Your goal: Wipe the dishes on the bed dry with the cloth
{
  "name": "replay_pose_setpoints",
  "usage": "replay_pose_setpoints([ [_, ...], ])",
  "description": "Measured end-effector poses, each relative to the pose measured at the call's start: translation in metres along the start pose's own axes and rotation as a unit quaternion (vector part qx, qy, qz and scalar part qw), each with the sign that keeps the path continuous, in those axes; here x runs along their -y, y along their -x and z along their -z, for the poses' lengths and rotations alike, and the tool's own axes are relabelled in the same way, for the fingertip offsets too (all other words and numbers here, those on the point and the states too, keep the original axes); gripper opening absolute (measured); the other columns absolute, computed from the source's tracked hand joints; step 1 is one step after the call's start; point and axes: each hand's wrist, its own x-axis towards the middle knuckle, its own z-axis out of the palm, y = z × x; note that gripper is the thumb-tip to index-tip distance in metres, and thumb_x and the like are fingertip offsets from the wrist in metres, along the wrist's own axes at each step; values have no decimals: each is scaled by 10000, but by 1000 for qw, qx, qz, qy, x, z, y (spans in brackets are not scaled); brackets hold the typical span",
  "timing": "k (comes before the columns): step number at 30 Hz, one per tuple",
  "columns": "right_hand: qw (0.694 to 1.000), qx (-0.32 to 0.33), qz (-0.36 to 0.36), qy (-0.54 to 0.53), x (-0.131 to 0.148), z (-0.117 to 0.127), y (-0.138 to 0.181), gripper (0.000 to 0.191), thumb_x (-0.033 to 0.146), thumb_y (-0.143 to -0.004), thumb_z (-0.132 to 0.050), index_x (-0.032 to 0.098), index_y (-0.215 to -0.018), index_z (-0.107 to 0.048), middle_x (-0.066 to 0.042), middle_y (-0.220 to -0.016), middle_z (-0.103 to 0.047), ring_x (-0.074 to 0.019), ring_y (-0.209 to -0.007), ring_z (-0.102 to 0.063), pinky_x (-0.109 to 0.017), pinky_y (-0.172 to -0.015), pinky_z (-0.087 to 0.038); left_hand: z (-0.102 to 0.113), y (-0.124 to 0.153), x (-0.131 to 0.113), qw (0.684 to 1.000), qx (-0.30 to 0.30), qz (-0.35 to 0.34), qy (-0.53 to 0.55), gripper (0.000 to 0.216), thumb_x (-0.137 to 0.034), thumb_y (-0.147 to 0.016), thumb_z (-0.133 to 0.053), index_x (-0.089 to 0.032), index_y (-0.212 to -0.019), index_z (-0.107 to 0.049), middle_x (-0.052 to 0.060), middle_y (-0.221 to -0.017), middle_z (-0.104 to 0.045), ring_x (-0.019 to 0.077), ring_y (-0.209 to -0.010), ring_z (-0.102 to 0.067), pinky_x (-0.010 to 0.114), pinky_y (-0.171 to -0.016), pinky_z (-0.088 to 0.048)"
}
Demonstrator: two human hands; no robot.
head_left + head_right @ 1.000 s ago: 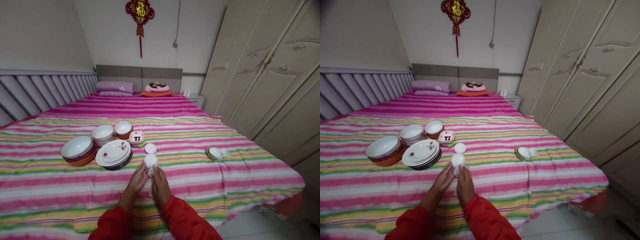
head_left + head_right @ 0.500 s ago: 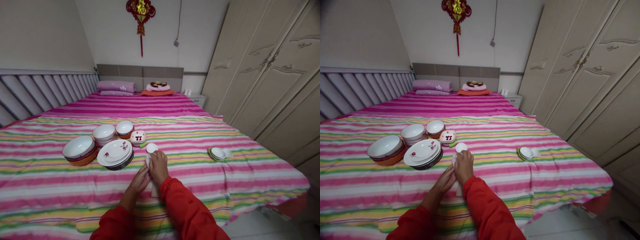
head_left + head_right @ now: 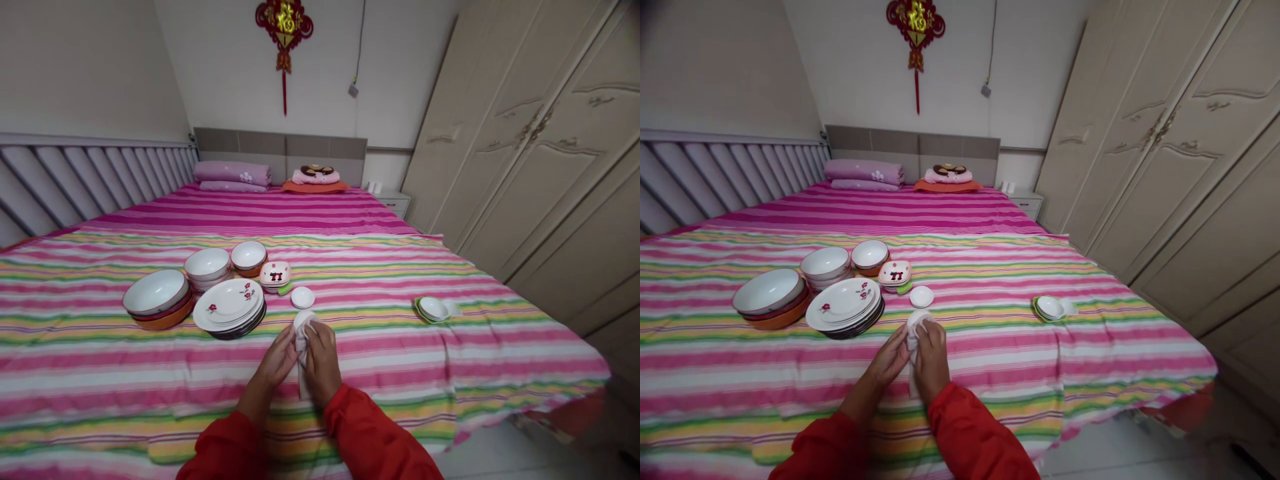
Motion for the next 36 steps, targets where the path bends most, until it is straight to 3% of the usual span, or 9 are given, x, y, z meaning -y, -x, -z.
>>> replay_pose_setpoints([
  [5,989,112,97,11,8,3,-19,360,104,-870,-447,174,-1205,-559,-115,-1195,-571,-246,-1131,-447,-433,-950,-427,1,-1,2,1000,13,0,-20,202,-109,-723,-658,-151,-921,-658,8,-815,-687,113,-763,-629,213,-796,-473],
  [8,986,142,73,53,10,4,-37,295,138,-860,-495,200,-1127,-608,-101,-1122,-607,-249,-1064,-478,-439,-919,-414,-1,0,3,999,22,9,-32,182,-84,-691,-674,-136,-865,-665,17,-792,-686,142,-771,-639,244,-808,-487],
  [11,992,111,-23,59,2,2,-53,219,157,-871,-465,183,-996,-642,-101,-987,-618,-236,-941,-514,-410,-835,-427,-4,3,2,998,36,20,-41,178,-94,-691,-679,-133,-865,-676,53,-843,-709,215,-889,-649,307,-878,-482],
  [15,986,35,-147,-71,-19,-2,-58,289,229,-929,-370,176,-840,-640,-58,-804,-605,-180,-780,-551,-312,-722,-461,-6,6,0,999,37,22,-28,281,-130,-741,-668,-163,-1020,-650,70,-954,-721,210,-979,-649,340,-944,-463],
  [18,963,-14,-206,-174,-28,-2,-45,293,304,-936,-386,168,-955,-646,-65,-888,-646,-174,-850,-593,-296,-769,-481,-7,5,-2,999,36,22,-9,328,-141,-760,-671,-153,-1085,-633,84,-967,-724,200,-971,-657,331,-957,-457],
  [21,950,-34,-231,-209,-24,-2,-21,323,319,-939,-393,160,-1108,-618,-92,-1033,-653,-192,-981,-597,-330,-867,-482,-7,2,-2,1000,28,4,12,345,-143,-777,-659,-156,-1120,-625,78,-963,-729,192,-952,-662,324,-959,-456],
  [28,990,-66,-118,-43,-12,-10,24,450,184,-936,-357,217,-1382,-416,-139,-1322,-508,-245,-1242,-456,-463,-993,-435,0,-3,-1,1000,12,-11,16,414,-136,-837,-582,-216,-1242,-541,40,-1023,-722,145,-876,-678,293,-916,-480],
  [32,998,-49,-40,11,-15,-5,24,565,91,-907,-326,261,-1445,-291,-139,-1355,-469,-251,-1240,-452,-478,-955,-462,0,-5,-1,999,7,-18,39,425,-134,-852,-555,-220,-1267,-521,50,-1090,-705,140,-931,-673,263,-925,-471],
  [36,996,-72,-32,36,-11,2,18,580,59,-889,-316,274,-1428,-322,-138,-1297,-498,-240,-1202,-480,-467,-915,-490,-2,-3,-2,999,17,-12,44,381,-133,-859,-538,-197,-1234,-550,55,-1040,-717,150,-950,-667,257,-907,-480],
])
